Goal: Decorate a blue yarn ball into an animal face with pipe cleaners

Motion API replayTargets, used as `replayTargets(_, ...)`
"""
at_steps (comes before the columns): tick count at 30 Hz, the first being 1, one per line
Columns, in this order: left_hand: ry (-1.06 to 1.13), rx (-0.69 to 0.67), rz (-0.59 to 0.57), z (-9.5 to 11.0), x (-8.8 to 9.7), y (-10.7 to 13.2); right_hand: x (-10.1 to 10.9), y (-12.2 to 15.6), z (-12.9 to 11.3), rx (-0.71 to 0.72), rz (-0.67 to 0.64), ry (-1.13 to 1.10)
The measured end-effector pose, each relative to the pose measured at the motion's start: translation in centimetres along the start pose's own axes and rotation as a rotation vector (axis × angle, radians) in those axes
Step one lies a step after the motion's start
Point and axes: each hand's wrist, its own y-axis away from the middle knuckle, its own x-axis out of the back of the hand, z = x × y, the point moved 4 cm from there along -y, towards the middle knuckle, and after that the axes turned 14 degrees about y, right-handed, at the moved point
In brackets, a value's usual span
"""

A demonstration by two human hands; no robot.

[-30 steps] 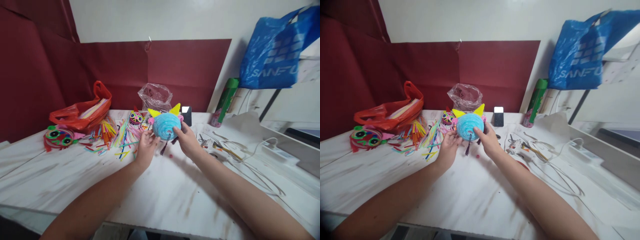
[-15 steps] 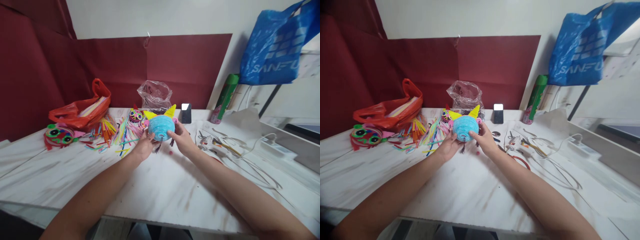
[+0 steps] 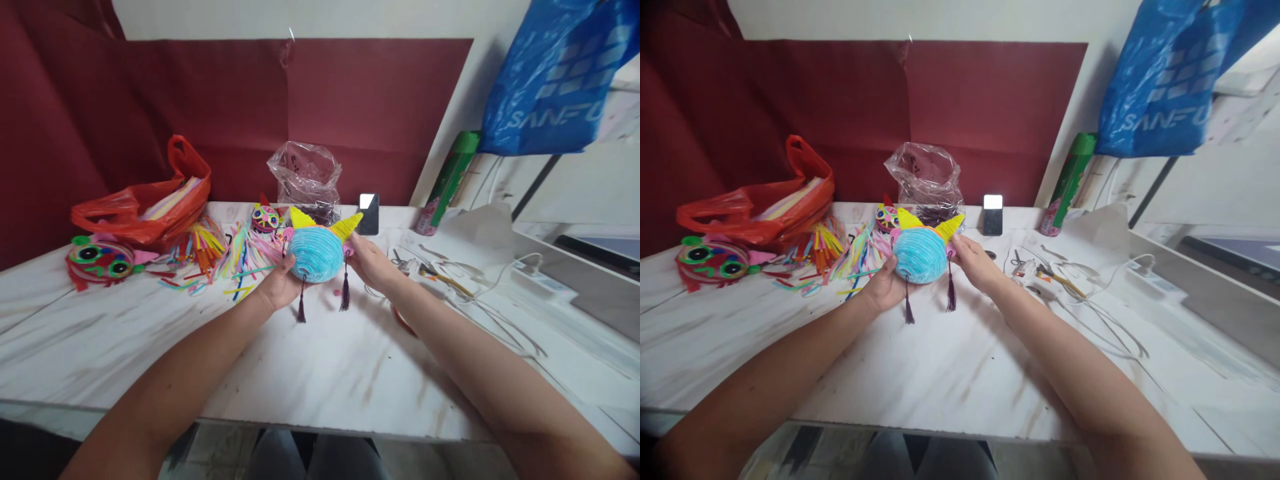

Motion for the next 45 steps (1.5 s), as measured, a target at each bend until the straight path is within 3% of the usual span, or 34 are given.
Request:
replayTargets(2,0.008,-0.050,0.008,0.4,-0.1,-0.1,0.9,-0.2,0.4,-0.022,0.033,0.062)
replayTargets(4,0.017,-0.132,0.013,1.1,-0.1,-0.3,1.9,-0.5,1.4,-0.098,0.012,0.308)
replayTargets(7,0.010,-0.230,0.031,1.8,0.1,-0.7,2.1,-0.3,3.5,-0.235,-0.245,0.808)
replayTargets(9,0.001,-0.285,0.032,2.1,0.3,-0.9,1.4,0.2,4.6,-0.249,-0.379,0.940)
replayTargets(15,0.010,-0.378,0.070,2.1,0.9,-0.9,-1.6,1.4,5.6,-0.163,-0.455,0.965)
replayTargets(20,0.018,-0.350,0.078,1.6,1.2,-0.8,-1.5,1.1,5.0,-0.104,-0.420,0.918)
replayTargets(23,0.027,-0.359,0.107,1.5,1.4,-0.7,-0.7,0.4,3.7,-0.078,-0.254,0.776)
replayTargets(27,0.045,-0.385,0.107,1.5,1.2,-0.7,-0.3,0.3,1.2,-0.062,0.039,0.411)
replayTargets(32,0.049,-0.392,0.119,1.2,0.8,-0.6,-2.7,1.3,-0.3,-0.056,0.090,0.211)
replayTargets(34,0.052,-0.379,0.149,1.0,0.8,-0.6,-3.5,1.4,0.3,-0.054,0.042,0.266)
replayTargets(37,0.052,-0.376,0.189,0.9,1.0,-0.5,-3.2,1.1,2.3,-0.122,-0.075,0.552)
replayTargets(41,0.046,-0.370,0.239,1.3,1.6,-0.5,-1.4,0.6,5.0,-0.240,-0.220,0.780)
replayTargets(45,0.028,-0.360,0.296,1.7,2.1,-0.8,1.0,0.1,4.3,-0.264,-0.184,0.880)
